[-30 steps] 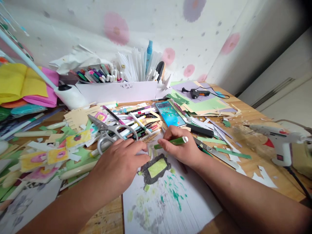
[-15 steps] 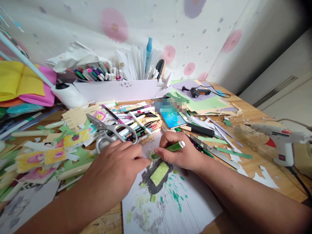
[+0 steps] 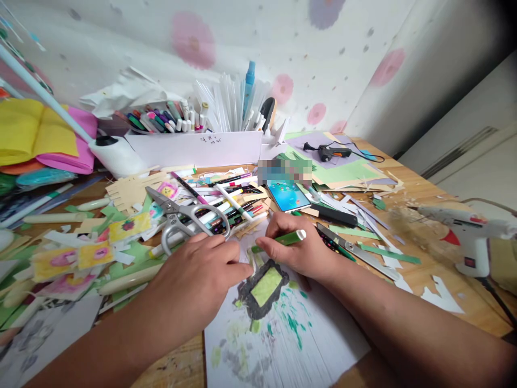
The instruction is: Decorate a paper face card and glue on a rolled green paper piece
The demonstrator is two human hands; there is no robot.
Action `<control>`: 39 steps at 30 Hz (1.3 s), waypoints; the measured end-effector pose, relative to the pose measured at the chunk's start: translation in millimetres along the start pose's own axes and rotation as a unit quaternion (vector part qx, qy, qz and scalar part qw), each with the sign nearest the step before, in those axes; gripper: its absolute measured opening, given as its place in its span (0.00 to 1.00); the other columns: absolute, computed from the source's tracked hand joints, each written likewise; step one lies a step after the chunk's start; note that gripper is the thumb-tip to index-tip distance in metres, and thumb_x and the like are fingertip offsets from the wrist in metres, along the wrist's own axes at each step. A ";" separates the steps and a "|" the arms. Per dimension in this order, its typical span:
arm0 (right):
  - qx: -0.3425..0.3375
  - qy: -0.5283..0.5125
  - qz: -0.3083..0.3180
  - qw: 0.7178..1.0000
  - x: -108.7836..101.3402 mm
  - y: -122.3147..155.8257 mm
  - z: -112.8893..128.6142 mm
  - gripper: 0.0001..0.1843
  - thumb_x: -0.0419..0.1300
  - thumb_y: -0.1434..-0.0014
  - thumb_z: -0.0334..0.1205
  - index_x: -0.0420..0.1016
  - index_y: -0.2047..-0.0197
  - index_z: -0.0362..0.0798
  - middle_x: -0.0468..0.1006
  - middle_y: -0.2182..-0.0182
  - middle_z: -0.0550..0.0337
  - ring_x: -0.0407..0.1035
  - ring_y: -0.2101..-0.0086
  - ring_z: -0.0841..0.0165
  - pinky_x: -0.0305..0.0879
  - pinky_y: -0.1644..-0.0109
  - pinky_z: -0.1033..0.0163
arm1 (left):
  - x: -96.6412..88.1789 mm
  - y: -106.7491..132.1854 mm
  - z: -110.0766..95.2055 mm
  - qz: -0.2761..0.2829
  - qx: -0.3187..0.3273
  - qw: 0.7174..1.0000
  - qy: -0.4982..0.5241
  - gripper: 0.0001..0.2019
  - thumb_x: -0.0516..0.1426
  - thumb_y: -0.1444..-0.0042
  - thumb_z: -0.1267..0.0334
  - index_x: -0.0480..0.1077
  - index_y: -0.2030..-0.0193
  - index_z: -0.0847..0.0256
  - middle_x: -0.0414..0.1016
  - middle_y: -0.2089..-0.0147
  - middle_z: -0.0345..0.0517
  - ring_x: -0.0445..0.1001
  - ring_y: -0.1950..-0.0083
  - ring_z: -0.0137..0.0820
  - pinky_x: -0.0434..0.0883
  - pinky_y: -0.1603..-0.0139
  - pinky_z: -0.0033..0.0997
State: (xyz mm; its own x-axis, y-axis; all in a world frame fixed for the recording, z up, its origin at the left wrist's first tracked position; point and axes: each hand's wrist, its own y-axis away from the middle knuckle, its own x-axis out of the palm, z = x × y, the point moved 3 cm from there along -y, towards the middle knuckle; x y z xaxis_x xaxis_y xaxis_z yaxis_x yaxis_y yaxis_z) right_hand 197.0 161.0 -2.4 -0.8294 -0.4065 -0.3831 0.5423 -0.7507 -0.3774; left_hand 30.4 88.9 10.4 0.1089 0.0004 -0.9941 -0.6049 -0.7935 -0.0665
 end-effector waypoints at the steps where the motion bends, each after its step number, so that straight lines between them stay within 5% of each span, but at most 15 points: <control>1: -0.005 0.002 -0.006 1.000 -0.2 -0.1 -0.4 0.14 0.63 0.46 0.37 0.63 0.78 0.47 0.66 0.81 0.67 0.57 0.79 0.76 0.54 0.77 0.70 | 0.2 -0.2 0.3 0.000 0.001 1.000 0.002 0.19 0.51 0.46 0.78 0.74 0.59 0.49 0.69 0.68 0.39 0.65 0.65 0.37 0.53 0.64 0.37; 22: -0.004 -0.010 0.010 1.000 3.4 0.2 -0.8 0.15 0.64 0.46 0.37 0.62 0.77 0.48 0.66 0.79 0.67 0.57 0.78 0.75 0.54 0.75 0.70 | 0.7 -0.3 0.4 0.005 -0.005 1.000 -0.004 0.22 0.49 0.50 0.79 0.74 0.56 0.50 0.72 0.67 0.40 0.67 0.64 0.39 0.57 0.63 0.39; 39: 0.016 0.014 0.009 1.000 -1.7 0.9 2.1 0.14 0.62 0.47 0.36 0.61 0.79 0.48 0.65 0.82 0.67 0.57 0.79 0.76 0.53 0.77 0.70 | -0.8 2.7 7.0 -0.019 -0.032 0.999 0.004 0.17 0.47 0.49 0.79 0.73 0.69 0.57 0.69 0.69 0.42 0.65 0.65 0.36 0.57 0.64 0.39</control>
State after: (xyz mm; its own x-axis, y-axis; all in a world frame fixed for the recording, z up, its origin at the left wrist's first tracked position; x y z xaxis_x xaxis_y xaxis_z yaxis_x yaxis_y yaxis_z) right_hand 198.6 159.9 -0.3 -0.8149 -0.4062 -0.4135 0.5525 -0.7598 -0.3427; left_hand 23.2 91.1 10.4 0.1375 0.0256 -0.9902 -0.5478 -0.8309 -0.0976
